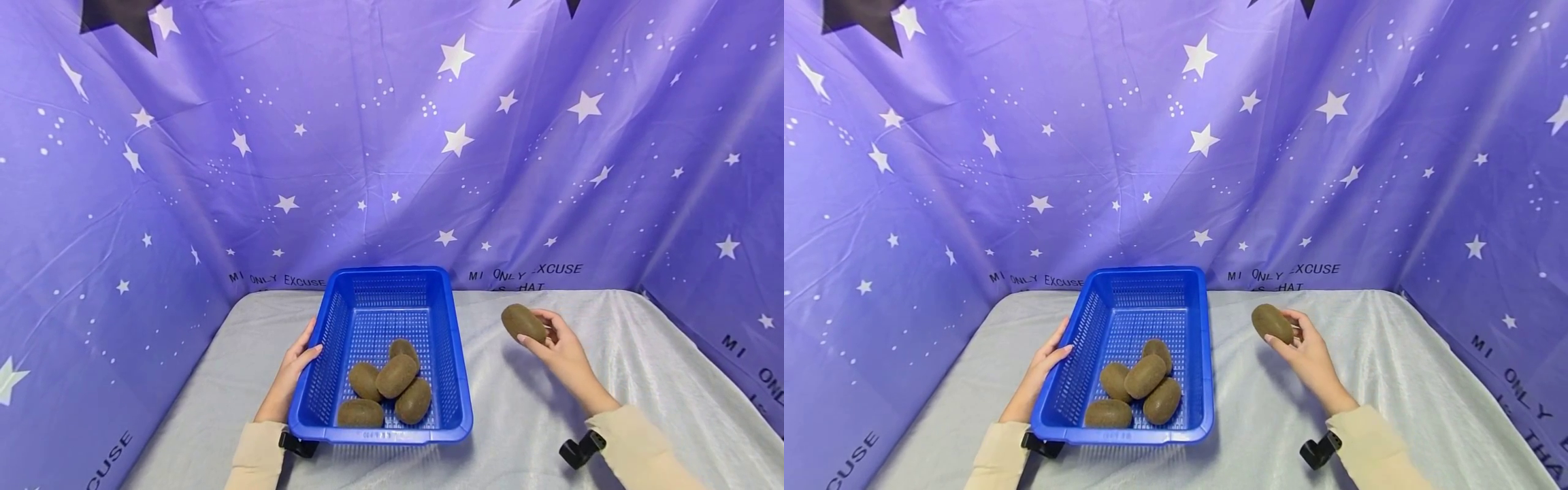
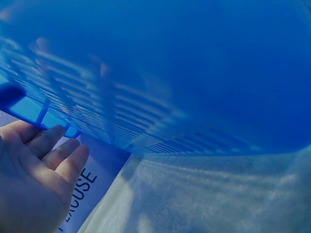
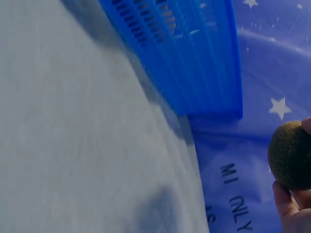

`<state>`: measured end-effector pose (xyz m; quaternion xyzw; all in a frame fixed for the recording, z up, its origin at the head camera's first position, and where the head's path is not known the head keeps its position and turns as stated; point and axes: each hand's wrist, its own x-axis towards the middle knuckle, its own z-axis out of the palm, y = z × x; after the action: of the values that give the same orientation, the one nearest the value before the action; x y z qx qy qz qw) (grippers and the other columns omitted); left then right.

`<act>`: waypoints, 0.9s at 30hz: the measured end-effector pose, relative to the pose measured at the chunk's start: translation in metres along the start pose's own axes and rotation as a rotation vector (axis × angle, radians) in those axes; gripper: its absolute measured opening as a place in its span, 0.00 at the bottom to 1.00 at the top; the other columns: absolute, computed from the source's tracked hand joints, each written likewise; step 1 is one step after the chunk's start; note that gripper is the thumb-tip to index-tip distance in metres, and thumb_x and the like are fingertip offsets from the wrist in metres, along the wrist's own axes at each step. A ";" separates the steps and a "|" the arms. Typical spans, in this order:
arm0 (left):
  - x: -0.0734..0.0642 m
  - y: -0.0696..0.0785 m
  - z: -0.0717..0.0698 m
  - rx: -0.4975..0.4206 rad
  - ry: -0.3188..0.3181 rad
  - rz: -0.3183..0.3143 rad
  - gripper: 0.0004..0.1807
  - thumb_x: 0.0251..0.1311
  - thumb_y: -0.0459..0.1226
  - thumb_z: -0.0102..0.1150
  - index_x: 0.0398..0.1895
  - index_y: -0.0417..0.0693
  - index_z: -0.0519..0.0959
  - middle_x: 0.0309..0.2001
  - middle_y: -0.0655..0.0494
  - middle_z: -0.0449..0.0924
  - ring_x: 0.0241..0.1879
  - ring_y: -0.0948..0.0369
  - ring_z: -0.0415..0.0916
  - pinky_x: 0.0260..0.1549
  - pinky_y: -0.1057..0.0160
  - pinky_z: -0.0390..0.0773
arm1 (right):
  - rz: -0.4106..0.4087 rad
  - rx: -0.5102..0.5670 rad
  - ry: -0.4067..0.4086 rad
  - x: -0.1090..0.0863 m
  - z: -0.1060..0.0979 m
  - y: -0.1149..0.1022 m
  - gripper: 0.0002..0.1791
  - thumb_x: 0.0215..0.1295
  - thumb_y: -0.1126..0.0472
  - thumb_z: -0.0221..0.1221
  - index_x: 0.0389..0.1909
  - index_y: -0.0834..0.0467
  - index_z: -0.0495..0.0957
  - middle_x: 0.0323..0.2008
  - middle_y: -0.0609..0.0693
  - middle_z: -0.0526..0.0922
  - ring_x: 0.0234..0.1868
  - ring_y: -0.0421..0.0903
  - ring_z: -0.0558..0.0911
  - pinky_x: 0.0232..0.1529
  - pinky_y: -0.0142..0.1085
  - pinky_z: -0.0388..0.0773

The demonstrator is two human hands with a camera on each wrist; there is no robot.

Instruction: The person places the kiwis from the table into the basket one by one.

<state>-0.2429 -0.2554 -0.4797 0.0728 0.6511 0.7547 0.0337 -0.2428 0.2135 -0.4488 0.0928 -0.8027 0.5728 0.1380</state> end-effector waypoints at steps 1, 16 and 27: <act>0.000 0.000 0.000 0.003 -0.002 0.004 0.36 0.68 0.35 0.44 0.75 0.49 0.42 0.75 0.49 0.41 0.64 0.49 0.55 0.48 0.63 0.74 | -0.007 0.006 -0.011 -0.001 0.002 -0.002 0.31 0.57 0.68 0.63 0.61 0.68 0.63 0.50 0.58 0.72 0.42 0.29 0.74 0.41 0.21 0.73; 0.001 -0.001 0.000 -0.021 -0.009 -0.010 0.36 0.68 0.36 0.45 0.76 0.52 0.42 0.75 0.52 0.41 0.67 0.47 0.52 0.50 0.63 0.73 | -0.139 0.007 -0.123 -0.010 0.024 -0.031 0.29 0.55 0.69 0.65 0.59 0.65 0.68 0.49 0.56 0.75 0.45 0.31 0.75 0.45 0.21 0.72; -0.001 0.001 0.000 -0.016 -0.007 -0.017 0.36 0.68 0.36 0.45 0.76 0.53 0.42 0.75 0.53 0.40 0.68 0.47 0.50 0.51 0.63 0.72 | -0.212 0.072 -0.247 -0.020 0.046 -0.053 0.28 0.54 0.70 0.65 0.57 0.65 0.70 0.47 0.60 0.78 0.45 0.34 0.76 0.47 0.24 0.73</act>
<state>-0.2423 -0.2551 -0.4787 0.0693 0.6454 0.7595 0.0430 -0.2133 0.1529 -0.4217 0.2518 -0.7780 0.5677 0.0946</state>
